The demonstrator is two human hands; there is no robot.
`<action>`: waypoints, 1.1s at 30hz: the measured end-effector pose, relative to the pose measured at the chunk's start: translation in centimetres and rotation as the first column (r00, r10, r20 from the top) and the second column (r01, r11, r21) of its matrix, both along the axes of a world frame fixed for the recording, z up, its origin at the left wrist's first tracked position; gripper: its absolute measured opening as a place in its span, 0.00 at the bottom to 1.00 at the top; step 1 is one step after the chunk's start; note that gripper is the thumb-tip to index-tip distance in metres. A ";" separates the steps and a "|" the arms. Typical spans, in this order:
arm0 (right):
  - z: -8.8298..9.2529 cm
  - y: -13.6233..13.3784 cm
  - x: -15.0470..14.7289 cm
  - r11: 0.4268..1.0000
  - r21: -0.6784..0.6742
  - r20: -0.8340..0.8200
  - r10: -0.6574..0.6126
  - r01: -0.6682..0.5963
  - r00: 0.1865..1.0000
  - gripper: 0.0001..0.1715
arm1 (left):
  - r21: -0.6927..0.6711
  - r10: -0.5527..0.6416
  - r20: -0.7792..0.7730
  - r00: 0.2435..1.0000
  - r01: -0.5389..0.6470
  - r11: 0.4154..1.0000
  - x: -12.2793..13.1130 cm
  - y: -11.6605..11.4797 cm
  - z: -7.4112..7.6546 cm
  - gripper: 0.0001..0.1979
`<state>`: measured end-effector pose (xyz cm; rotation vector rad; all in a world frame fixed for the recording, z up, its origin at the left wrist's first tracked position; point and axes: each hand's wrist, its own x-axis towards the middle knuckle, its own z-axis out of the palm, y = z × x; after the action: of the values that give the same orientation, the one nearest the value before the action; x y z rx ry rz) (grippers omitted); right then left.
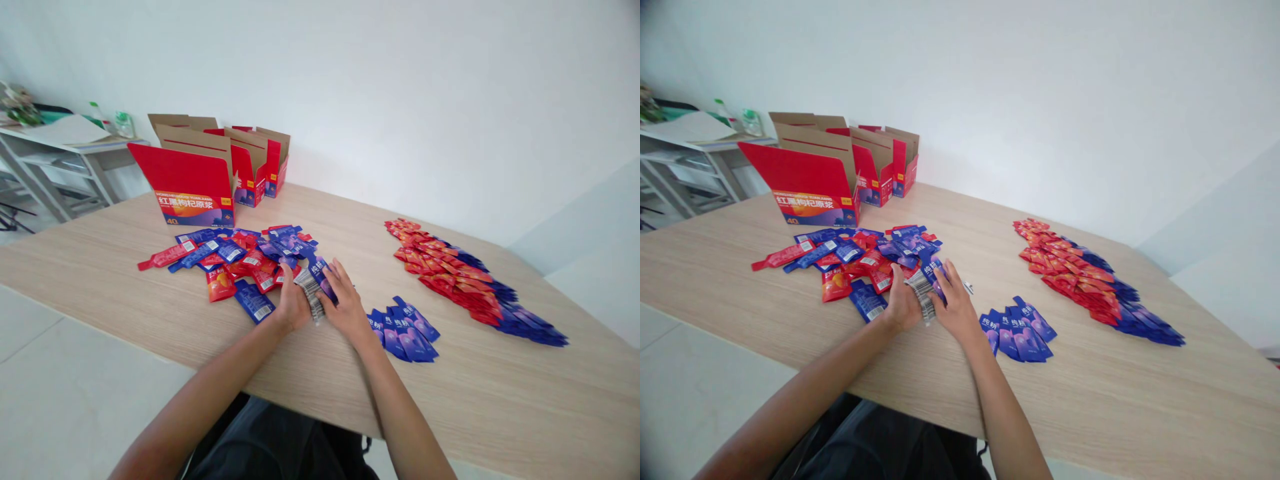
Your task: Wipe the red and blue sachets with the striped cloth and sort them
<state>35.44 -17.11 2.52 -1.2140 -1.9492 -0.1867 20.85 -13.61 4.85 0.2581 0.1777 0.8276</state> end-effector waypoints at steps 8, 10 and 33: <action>-0.7 0.0 0.5 1.000 -0.010 0.082 0.028 -0.028 0.996 0.36 | -0.023 -0.117 0.009 0.993 0.118 0.993 0.1 -0.1 0.1 0.49; -1.1 0.0 -0.1 0.999 -0.026 0.057 0.026 -0.024 0.998 0.37 | -0.020 -0.129 -0.001 0.992 0.129 0.991 0.4 -0.4 -0.2 0.47; 0.3 -0.3 -1.9 0.983 -0.033 0.255 0.185 -0.183 0.949 0.36 | 0.051 0.206 -0.051 0.977 -0.203 0.978 -3.4 3.1 1.5 0.49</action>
<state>33.51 -17.44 2.82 -1.0465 -2.2781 -0.2491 17.49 -10.51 6.39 0.3096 0.2413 1.0305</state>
